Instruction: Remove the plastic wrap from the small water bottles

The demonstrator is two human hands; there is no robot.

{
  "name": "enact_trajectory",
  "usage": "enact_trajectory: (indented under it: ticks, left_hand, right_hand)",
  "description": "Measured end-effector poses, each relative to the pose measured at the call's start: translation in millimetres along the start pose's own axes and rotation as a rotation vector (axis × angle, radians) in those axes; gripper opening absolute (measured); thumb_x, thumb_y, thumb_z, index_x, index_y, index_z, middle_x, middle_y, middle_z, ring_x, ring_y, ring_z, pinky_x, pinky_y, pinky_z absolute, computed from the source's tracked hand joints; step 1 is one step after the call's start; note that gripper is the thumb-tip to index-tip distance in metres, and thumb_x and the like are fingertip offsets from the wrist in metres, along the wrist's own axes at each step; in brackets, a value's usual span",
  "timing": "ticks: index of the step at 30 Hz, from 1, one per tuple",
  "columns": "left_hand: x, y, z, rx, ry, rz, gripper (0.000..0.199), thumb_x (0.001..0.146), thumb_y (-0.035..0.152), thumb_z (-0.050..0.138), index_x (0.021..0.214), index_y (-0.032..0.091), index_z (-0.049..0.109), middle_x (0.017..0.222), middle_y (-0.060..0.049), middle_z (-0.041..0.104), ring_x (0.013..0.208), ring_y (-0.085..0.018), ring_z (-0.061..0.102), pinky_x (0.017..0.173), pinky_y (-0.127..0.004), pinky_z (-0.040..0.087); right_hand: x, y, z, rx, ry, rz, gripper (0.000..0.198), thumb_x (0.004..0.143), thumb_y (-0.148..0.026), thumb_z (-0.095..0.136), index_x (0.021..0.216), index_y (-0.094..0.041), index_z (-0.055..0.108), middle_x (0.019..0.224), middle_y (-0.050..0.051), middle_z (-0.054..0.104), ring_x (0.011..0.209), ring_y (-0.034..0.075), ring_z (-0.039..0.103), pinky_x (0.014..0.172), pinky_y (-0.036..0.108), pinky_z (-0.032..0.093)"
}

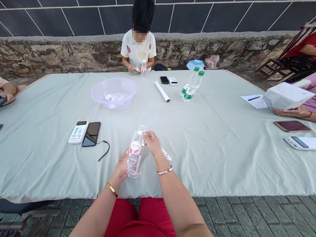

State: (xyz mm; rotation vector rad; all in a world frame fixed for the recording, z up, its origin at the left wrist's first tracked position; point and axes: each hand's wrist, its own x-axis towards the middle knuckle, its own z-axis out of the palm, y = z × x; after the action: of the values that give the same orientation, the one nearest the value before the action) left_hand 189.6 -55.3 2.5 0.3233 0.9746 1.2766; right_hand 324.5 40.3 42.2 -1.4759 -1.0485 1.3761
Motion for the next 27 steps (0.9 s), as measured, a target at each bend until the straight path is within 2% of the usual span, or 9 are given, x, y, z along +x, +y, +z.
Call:
enact_trajectory:
  ticks: [2, 5, 8, 11, 15, 18, 20, 23, 27]
  left_hand:
    - [2.2, -2.8, 0.8, 0.013, 0.024, 0.020, 0.049, 0.078, 0.054, 0.065, 0.116, 0.023, 0.065, 0.119, -0.008, 0.067, 0.113, -0.022, 0.060, 0.097, -0.033, 0.044]
    - [4.7, -5.0, -0.2, 0.078, 0.019, 0.063, 0.050, 0.081, 0.057, 0.059, 0.116, 0.022, 0.065, 0.119, -0.009, 0.067, 0.115, -0.024, 0.058, 0.100, -0.037, 0.042]
    - [3.1, 0.2, -0.4, 0.230, -0.008, 0.170, 0.049, 0.083, 0.057, 0.055, 0.114, 0.020, 0.067, 0.115, -0.009, 0.068, 0.111, -0.023, 0.059, 0.097, -0.034, 0.043]
    - [-2.6, 10.5, 2.4, 0.456, -0.026, 0.282, 0.045, 0.085, 0.053, 0.054, 0.108, 0.018, 0.069, 0.097, -0.006, 0.072, 0.090, -0.021, 0.063, 0.080, -0.030, 0.047]
    - [-8.3, 19.8, 5.9, 0.699, 0.115, 0.411, 0.037, 0.085, 0.050, 0.053, 0.077, 0.019, 0.071, 0.065, -0.002, 0.064, 0.066, -0.018, 0.055, 0.062, -0.027, 0.040]
    - [-8.0, 22.8, 6.4, 0.770, 0.207, 0.465, 0.038, 0.081, 0.048, 0.058, 0.055, 0.021, 0.059, 0.052, 0.000, 0.051, 0.058, -0.016, 0.048, 0.058, -0.026, 0.036]
    - [-6.6, 26.2, 8.5, 0.730, 0.244, 0.463, 0.036, 0.081, 0.050, 0.057, 0.059, 0.021, 0.058, 0.055, 0.000, 0.053, 0.056, -0.016, 0.048, 0.057, -0.026, 0.036]
    - [-3.2, 34.6, 17.2, 0.667, 0.252, 0.459, 0.031, 0.079, 0.052, 0.059, 0.077, 0.021, 0.058, 0.067, -0.001, 0.057, 0.058, -0.015, 0.050, 0.057, -0.026, 0.037]
    - [3.2, 44.8, 29.6, 0.820, 0.222, 0.508, 0.033, 0.078, 0.047, 0.063, 0.065, 0.022, 0.045, 0.055, 0.006, 0.039, 0.051, -0.012, 0.036, 0.053, -0.025, 0.028]
  right_hand:
    - [-11.6, 8.9, 3.8, 0.056, -0.117, 0.109, 0.055, 0.062, -0.049, 0.076, 0.109, -0.026, 0.059, 0.086, 0.001, 0.065, 0.077, 0.017, 0.061, 0.061, 0.027, 0.048]
    - [-27.9, 21.7, 13.2, 0.223, -0.295, 0.128, 0.059, 0.062, -0.043, 0.079, 0.113, -0.024, 0.057, 0.090, 0.002, 0.068, 0.081, 0.019, 0.063, 0.068, 0.029, 0.051]
    - [-35.4, 28.7, 19.2, 0.350, -0.278, 0.097, 0.046, 0.064, -0.041, 0.077, 0.102, -0.022, 0.060, 0.086, 0.001, 0.067, 0.077, 0.017, 0.062, 0.069, 0.028, 0.050]
    - [-35.4, 32.2, 17.6, 0.418, -0.307, 0.114, 0.039, 0.066, -0.042, 0.075, 0.095, -0.021, 0.061, 0.080, 0.000, 0.066, 0.070, 0.015, 0.060, 0.063, 0.026, 0.048]
    - [-33.3, 36.8, 11.6, 0.455, -0.380, 0.069, 0.038, 0.067, -0.044, 0.073, 0.095, -0.022, 0.061, 0.082, 0.001, 0.067, 0.073, 0.017, 0.062, 0.067, 0.029, 0.050]
    - [-34.0, 38.4, 8.2, 0.437, -0.431, 0.024, 0.045, 0.066, -0.046, 0.074, 0.103, -0.024, 0.060, 0.094, 0.004, 0.068, 0.085, 0.022, 0.064, 0.076, 0.035, 0.051]
    - [-35.7, 37.6, 6.6, 0.432, -0.462, 0.009, 0.052, 0.065, -0.046, 0.075, 0.109, -0.024, 0.059, 0.101, 0.006, 0.068, 0.091, 0.024, 0.064, 0.079, 0.037, 0.052]
    - [-39.1, 34.6, 5.7, 0.386, -0.499, -0.023, 0.054, 0.066, -0.045, 0.075, 0.113, -0.025, 0.058, 0.106, 0.006, 0.067, 0.098, 0.025, 0.063, 0.082, 0.038, 0.051]
    - [-42.0, 31.2, 7.2, 0.347, -0.545, -0.101, 0.058, 0.066, -0.040, 0.077, 0.118, -0.025, 0.058, 0.114, 0.006, 0.065, 0.108, 0.026, 0.060, 0.088, 0.038, 0.049]
